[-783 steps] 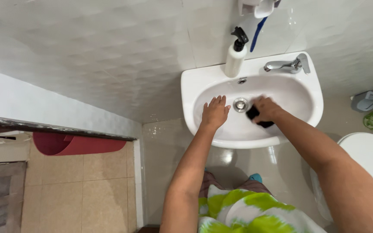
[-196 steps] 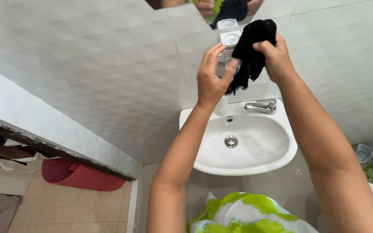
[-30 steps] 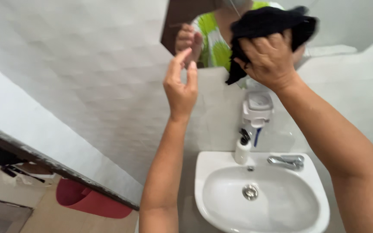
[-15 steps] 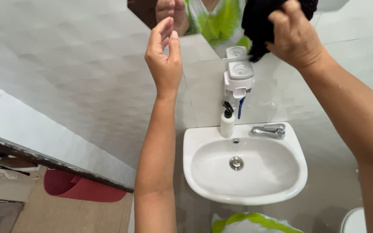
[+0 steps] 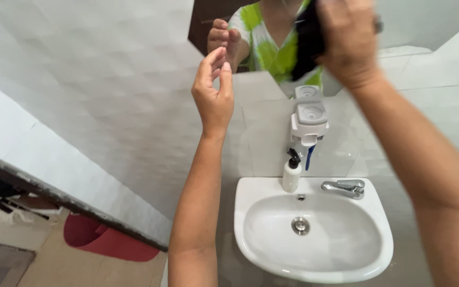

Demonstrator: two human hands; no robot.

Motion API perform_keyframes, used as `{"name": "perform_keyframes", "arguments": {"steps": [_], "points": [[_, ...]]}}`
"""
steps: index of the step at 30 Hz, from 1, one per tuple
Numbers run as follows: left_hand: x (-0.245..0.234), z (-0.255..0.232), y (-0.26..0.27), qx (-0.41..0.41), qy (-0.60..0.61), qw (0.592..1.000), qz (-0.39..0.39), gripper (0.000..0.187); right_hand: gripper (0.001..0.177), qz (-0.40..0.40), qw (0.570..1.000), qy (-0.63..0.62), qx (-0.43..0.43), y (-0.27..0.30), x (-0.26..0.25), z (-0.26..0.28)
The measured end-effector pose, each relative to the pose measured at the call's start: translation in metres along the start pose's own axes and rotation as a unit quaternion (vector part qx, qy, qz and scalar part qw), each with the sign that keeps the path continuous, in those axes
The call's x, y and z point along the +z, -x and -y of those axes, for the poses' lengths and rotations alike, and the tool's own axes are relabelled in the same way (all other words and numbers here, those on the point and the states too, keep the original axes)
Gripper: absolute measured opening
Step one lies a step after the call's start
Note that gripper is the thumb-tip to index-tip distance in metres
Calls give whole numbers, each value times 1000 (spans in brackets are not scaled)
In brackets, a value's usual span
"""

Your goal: The person wipes the bathroom sink with a cloth, wipes a wall dispenser, and then cleans a mirror with the cloth while holding a spray bottle.

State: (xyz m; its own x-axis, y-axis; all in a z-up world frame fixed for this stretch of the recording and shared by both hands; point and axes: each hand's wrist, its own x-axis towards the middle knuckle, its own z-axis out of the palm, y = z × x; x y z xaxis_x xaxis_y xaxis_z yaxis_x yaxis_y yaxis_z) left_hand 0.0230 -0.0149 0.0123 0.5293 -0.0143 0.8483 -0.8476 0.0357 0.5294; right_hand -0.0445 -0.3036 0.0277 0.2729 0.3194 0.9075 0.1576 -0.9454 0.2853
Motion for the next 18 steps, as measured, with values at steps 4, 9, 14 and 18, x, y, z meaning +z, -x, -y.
{"name": "perform_keyframes", "arguments": {"steps": [4,9,14,18], "points": [[9,-6,-1,3,13,1000,0,26,71,65,990,102,-74,-7,3,41],[15,-9,9,9,-19,1000,0,26,53,141,933,167,-285,12,-38,19],[-1,-10,10,31,-54,998,2,26,36,9,944,252,-212,23,-58,-10],[-15,-12,0,41,-88,995,-2,26,44,-28,985,148,-89,6,-19,-8]]}}
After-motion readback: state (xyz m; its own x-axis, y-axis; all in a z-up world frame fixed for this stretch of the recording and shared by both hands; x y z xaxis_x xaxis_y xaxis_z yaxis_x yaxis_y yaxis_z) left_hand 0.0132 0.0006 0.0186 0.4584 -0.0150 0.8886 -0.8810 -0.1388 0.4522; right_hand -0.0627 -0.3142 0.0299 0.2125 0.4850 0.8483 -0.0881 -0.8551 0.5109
